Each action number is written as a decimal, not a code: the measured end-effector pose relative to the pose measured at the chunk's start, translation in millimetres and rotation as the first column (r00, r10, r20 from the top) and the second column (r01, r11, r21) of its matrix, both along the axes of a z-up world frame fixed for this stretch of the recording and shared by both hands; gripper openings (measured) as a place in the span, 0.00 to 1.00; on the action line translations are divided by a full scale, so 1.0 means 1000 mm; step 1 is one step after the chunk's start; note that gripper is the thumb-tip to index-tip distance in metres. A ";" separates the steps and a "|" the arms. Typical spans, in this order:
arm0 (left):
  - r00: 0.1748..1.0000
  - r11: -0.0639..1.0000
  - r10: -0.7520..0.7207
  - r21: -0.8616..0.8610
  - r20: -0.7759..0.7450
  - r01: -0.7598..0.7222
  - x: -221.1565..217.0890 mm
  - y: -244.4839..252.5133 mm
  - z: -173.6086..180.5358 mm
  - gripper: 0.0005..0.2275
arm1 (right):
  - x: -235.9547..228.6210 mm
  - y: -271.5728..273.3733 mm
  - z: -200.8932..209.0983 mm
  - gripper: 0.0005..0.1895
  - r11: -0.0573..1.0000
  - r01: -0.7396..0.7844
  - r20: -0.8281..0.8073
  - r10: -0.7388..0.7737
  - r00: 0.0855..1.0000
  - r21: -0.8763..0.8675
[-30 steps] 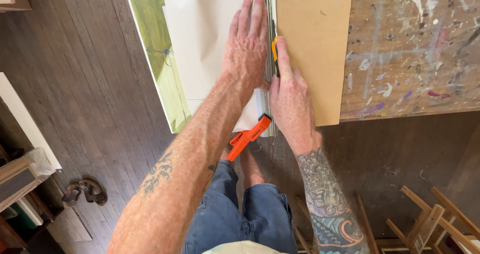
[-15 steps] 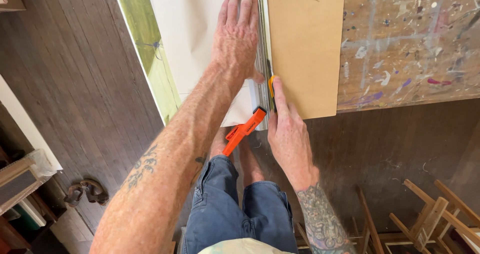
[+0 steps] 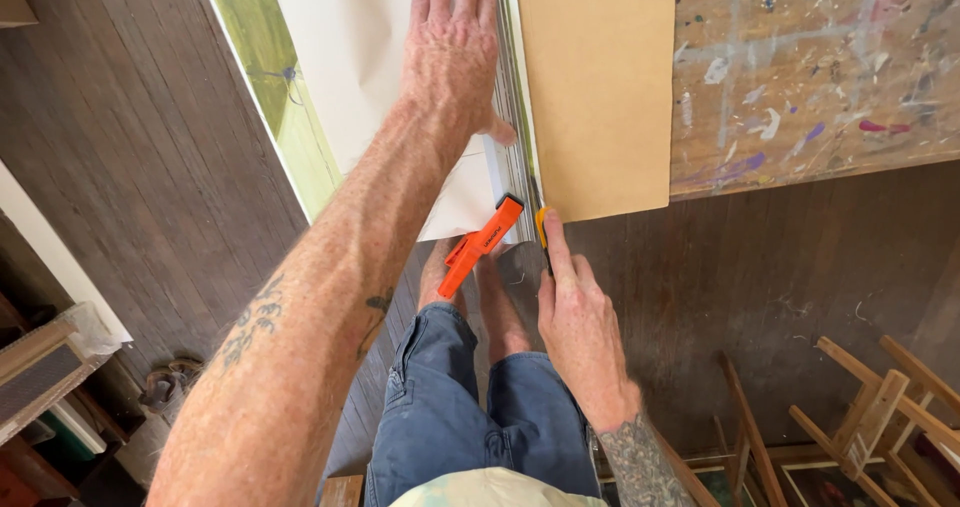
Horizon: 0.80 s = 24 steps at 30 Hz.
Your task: Trimming the edge of a large print using a utility knife and a straight edge guide on a workbench.
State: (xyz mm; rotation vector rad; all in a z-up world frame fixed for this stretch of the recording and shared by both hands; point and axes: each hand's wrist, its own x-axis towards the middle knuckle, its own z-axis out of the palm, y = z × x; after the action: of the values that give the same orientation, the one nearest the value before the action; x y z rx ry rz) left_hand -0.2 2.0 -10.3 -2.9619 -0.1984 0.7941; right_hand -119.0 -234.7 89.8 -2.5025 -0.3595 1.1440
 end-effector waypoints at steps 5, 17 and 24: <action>0.997 1.000 0.024 -0.017 -0.076 -0.025 0.002 0.000 -0.006 0.81 | -0.019 -0.020 0.005 0.39 0.997 -0.054 -0.015 0.054 0.998 -0.049; 0.999 0.999 -0.024 0.046 0.022 0.023 -0.001 -0.001 0.001 0.81 | -0.018 -0.029 0.021 0.36 0.978 0.199 -0.187 -0.184 0.965 0.062; 0.988 0.998 -0.006 0.059 -0.152 0.016 0.007 -0.001 0.008 0.80 | 0.056 0.028 0.050 0.35 0.961 0.243 -0.047 -0.239 0.970 0.131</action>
State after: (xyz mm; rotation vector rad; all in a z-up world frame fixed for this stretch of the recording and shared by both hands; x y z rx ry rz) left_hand 7.1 0.9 -2.7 -2.8288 -0.1929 0.9892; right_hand -63.1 -206.6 140.1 -2.3314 -0.1152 1.0233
